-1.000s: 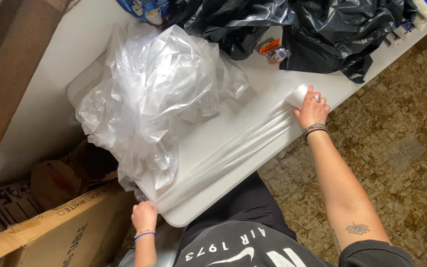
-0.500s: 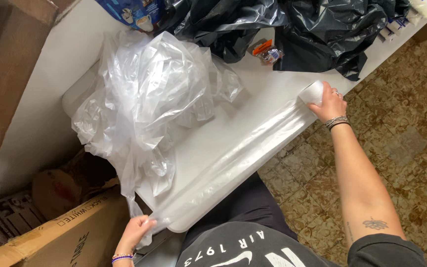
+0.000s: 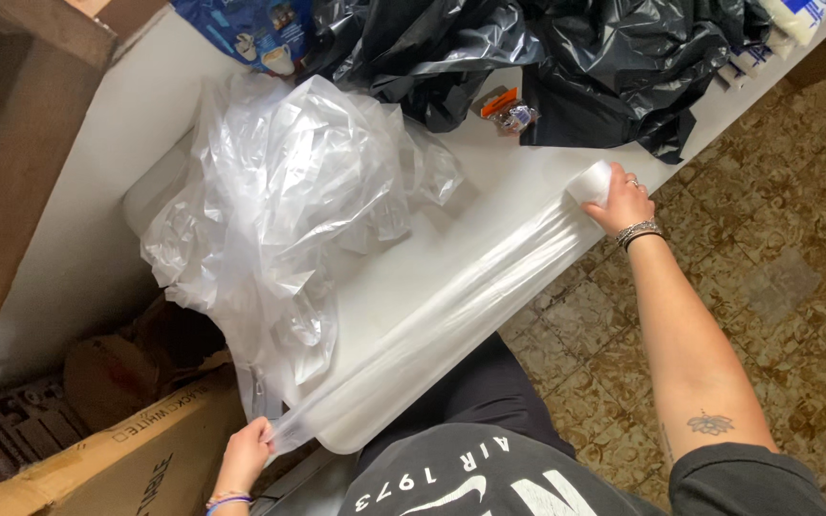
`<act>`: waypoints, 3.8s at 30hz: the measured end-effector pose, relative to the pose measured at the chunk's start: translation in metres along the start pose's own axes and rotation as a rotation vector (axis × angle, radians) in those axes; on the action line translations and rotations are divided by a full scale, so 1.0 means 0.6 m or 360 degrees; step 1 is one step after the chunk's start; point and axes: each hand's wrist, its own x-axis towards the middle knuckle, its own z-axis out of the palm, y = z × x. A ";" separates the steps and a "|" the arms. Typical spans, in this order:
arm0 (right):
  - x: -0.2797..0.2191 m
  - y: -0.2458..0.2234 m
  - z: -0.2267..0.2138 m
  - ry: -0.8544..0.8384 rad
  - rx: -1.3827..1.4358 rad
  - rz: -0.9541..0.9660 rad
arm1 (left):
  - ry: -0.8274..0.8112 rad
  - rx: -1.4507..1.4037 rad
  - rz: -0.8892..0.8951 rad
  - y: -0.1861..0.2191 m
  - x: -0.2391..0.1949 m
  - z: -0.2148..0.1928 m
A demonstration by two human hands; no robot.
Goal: The person unrolls a clear plastic bag from a roll on a table, smoothing it out by hand.
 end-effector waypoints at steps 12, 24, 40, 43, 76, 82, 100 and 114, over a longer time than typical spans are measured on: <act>0.009 0.004 0.008 0.0047 -0.0127 -0.0014 | -0.0672 0.0657 -0.0409 -0.071 0.106 0.063; -0.051 -0.018 0.033 0.0649 -0.0442 -0.0274 | 0.1417 0.1101 0.0413 0.072 0.059 0.092; -0.142 -0.081 0.186 0.0227 -0.0415 -0.0527 | 0.0419 0.0242 0.0595 0.251 0.114 0.137; -0.210 -0.164 0.131 -0.0318 -0.0667 -0.0436 | 0.0255 0.0413 0.0683 0.208 0.132 0.141; -0.318 -0.232 0.374 0.0512 -0.0541 -0.1025 | -0.0346 -0.0025 0.0242 0.107 0.084 0.096; -0.475 -0.328 0.437 0.0136 0.0059 -0.2005 | -0.0226 0.0041 0.0368 0.111 0.078 0.102; -0.204 0.038 0.153 0.0666 -0.0051 -0.0736 | 0.0769 -0.0024 0.0358 0.152 0.051 0.180; -0.083 -0.041 0.088 -0.0338 -0.0673 -0.0942 | 0.0865 -0.0246 0.0264 0.289 0.019 0.321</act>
